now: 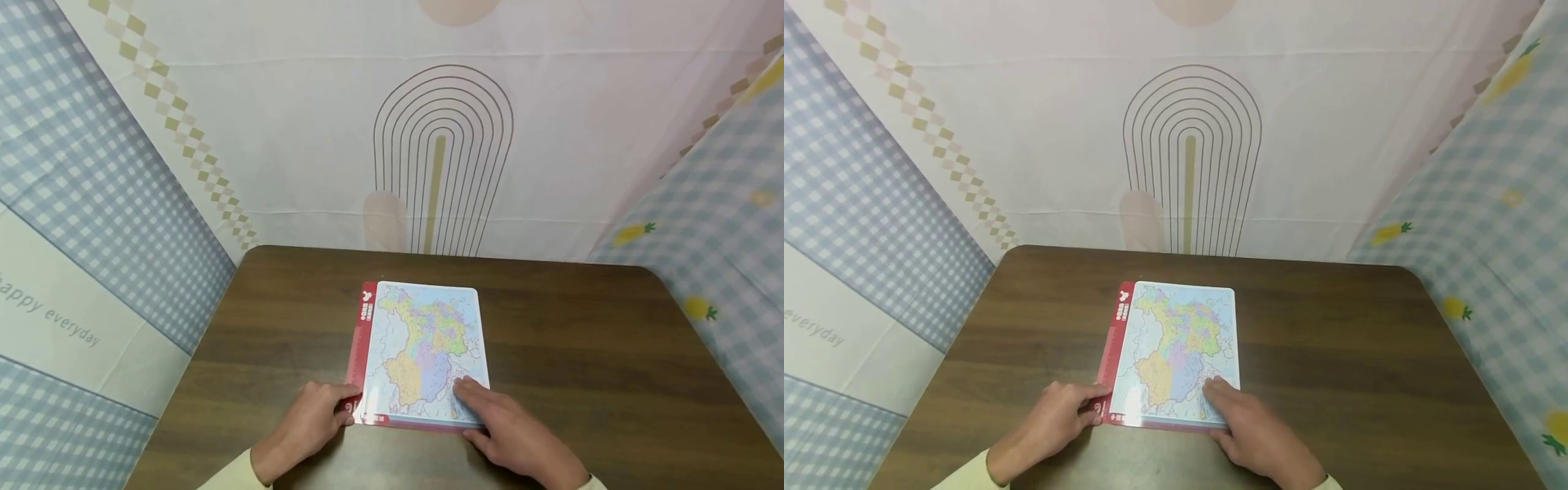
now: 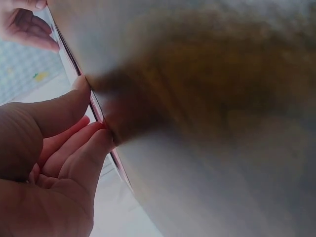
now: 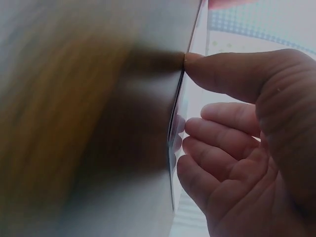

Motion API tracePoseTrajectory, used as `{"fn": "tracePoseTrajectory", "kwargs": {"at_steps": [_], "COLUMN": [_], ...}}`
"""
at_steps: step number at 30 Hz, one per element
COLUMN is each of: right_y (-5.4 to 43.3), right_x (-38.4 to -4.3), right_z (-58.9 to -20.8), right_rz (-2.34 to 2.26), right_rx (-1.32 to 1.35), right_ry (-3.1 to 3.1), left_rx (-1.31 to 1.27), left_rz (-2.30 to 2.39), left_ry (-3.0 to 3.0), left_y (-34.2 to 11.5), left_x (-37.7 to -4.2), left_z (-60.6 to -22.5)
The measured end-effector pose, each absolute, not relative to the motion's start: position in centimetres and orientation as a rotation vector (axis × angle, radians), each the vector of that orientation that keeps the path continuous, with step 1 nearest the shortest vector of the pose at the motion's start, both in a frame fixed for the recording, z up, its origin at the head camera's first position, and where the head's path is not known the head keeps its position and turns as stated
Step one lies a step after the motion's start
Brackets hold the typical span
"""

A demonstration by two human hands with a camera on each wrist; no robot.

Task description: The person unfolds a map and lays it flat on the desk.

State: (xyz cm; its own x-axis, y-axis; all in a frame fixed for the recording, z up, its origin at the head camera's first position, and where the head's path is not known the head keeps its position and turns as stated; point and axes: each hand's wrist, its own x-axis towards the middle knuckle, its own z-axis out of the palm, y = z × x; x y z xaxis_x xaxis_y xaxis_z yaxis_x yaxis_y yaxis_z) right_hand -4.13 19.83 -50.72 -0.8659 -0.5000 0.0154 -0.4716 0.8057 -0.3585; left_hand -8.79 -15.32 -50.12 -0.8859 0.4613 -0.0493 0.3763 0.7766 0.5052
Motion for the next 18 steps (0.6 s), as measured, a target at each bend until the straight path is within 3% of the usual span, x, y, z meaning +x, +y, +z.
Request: {"fn": "tracePoseTrajectory", "kwargs": {"at_steps": [18], "right_y": [11.9], "right_x": [-5.8], "right_z": [-50.1], "right_rz": [-0.395], "right_rx": [-0.944], "right_ry": [2.878], "left_rx": [0.622], "left_rz": [0.779], "left_ry": [2.755], "left_y": [-15.3], "left_x": [-9.0], "left_z": [-50.0]}}
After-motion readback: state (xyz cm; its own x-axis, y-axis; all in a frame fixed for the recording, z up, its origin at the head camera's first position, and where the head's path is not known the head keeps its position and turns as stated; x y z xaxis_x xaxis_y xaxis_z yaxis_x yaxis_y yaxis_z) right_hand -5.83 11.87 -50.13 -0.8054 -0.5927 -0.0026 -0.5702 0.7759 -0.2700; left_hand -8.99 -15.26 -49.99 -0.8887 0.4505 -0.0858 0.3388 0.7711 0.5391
